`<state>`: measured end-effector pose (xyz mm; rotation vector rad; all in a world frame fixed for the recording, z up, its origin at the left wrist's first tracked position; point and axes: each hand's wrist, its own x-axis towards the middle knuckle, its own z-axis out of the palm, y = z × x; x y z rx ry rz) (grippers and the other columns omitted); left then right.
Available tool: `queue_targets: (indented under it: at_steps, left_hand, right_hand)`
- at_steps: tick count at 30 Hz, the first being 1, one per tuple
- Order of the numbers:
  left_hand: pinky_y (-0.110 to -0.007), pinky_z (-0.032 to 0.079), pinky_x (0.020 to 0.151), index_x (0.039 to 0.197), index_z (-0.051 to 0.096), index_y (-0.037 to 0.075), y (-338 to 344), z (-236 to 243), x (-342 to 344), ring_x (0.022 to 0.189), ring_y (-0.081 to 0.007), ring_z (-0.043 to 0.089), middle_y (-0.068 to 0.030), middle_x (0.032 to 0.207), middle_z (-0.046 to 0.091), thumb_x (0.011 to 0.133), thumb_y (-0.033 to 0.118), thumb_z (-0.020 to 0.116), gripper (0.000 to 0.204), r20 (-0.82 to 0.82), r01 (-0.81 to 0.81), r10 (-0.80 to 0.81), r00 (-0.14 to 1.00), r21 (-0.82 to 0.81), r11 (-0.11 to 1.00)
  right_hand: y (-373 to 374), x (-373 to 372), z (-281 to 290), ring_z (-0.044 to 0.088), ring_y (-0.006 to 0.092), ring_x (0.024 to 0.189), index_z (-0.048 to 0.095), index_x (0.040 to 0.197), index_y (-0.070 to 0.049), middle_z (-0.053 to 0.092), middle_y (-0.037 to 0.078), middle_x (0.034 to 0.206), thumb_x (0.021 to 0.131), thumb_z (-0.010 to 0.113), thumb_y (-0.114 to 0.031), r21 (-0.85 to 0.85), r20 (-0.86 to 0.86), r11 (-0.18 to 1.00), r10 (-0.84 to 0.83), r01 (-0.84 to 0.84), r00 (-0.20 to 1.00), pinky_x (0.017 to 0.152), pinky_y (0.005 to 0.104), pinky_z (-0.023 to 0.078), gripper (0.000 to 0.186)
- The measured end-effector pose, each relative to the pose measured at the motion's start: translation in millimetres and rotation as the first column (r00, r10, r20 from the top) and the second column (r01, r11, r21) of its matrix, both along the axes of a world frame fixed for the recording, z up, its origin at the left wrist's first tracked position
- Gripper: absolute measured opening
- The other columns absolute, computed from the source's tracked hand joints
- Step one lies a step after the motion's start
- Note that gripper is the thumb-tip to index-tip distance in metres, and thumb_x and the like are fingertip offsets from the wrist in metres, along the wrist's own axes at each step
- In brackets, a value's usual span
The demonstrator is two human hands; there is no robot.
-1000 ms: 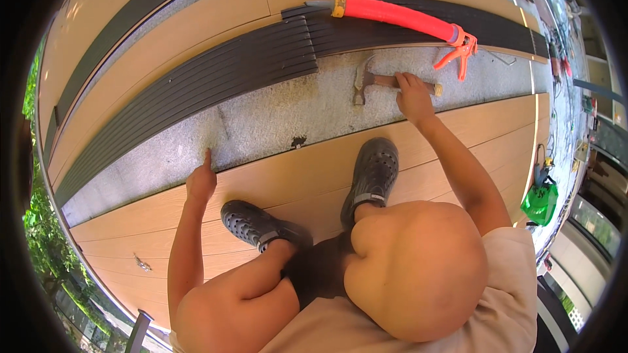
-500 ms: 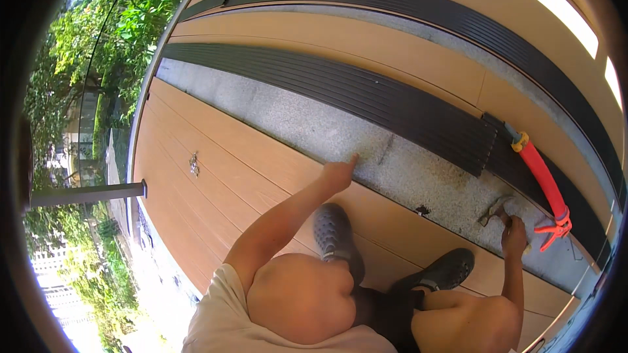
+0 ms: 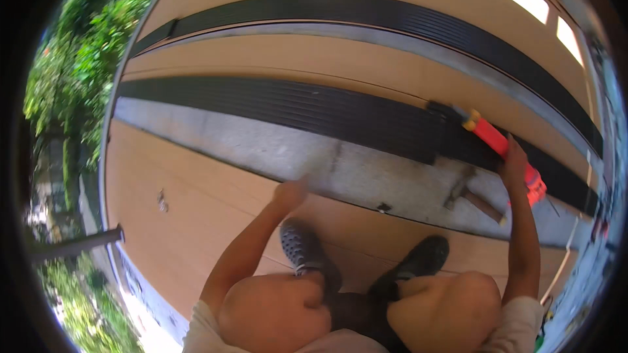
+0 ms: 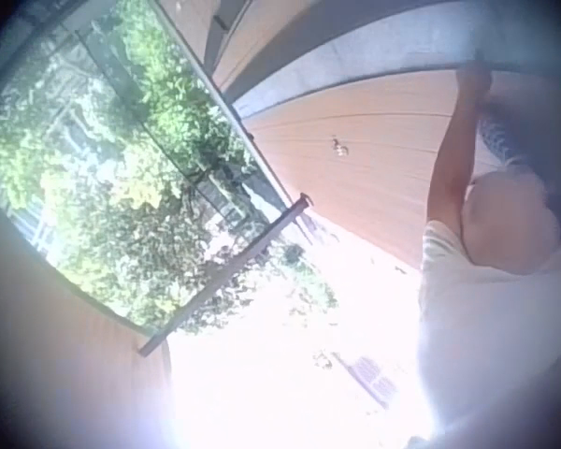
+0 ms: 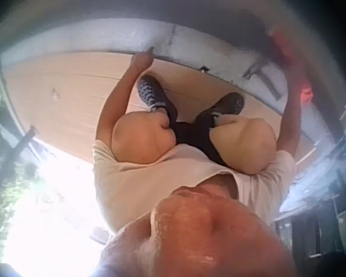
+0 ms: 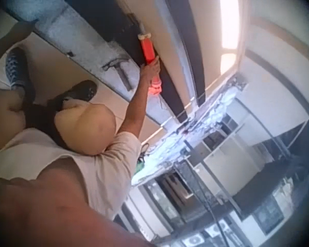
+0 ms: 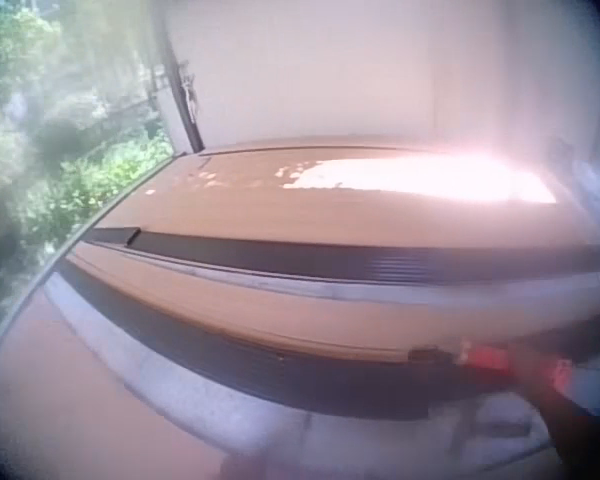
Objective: The person picks up metal clips from the floor and places them between deck boards. They align a new board, apply sealant along the edge using a caulk gun, and use a hammer to strike the board into place.
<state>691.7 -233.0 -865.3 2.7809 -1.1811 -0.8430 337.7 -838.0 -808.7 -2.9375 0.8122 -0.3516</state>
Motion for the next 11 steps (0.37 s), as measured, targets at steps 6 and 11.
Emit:
queue_targets:
  at_steps: [6, 11]
  left_hand:
    - [-0.052, 0.055, 0.084, 0.148, 0.052, 0.014, 7.9, 44.8, -10.7, 0.094, -0.0408, 0.071, -0.023, 0.105, 0.073, 0.098, 0.024, 0.055, 0.051, -0.063, -0.137, 0.143, 0.988, 0.09, 0.987]
    - [-0.051, 0.054, 0.085, 0.15, 0.05, 0.014, 4.3, 33.4, -19.2, 0.095, -0.0403, 0.07, -0.0232, 0.105, 0.073, 0.098, 0.026, 0.055, 0.053, -0.105, -0.145, 0.158, 0.982, 0.119, 0.982]
  right_hand:
    - [-26.9, 16.6, -5.3, 0.059, 0.0339, 0.119, 0.05, 0.136, -0.011, 0.061, 0.012, 0.127, 0.074, 0.076, -0.012, -0.054, -0.361, 0.972, -0.233, 0.229, 0.903, 0.09, 0.0542, 0.05, 0.067]
    - [-30.9, 2.9, 11.0, 0.059, 0.0346, 0.122, 0.05, 0.131, -0.011, 0.06, 0.012, 0.129, 0.073, 0.08, -0.013, -0.024, -0.418, 0.964, -0.249, 0.263, 0.874, 0.09, 0.0578, 0.05, 0.066]
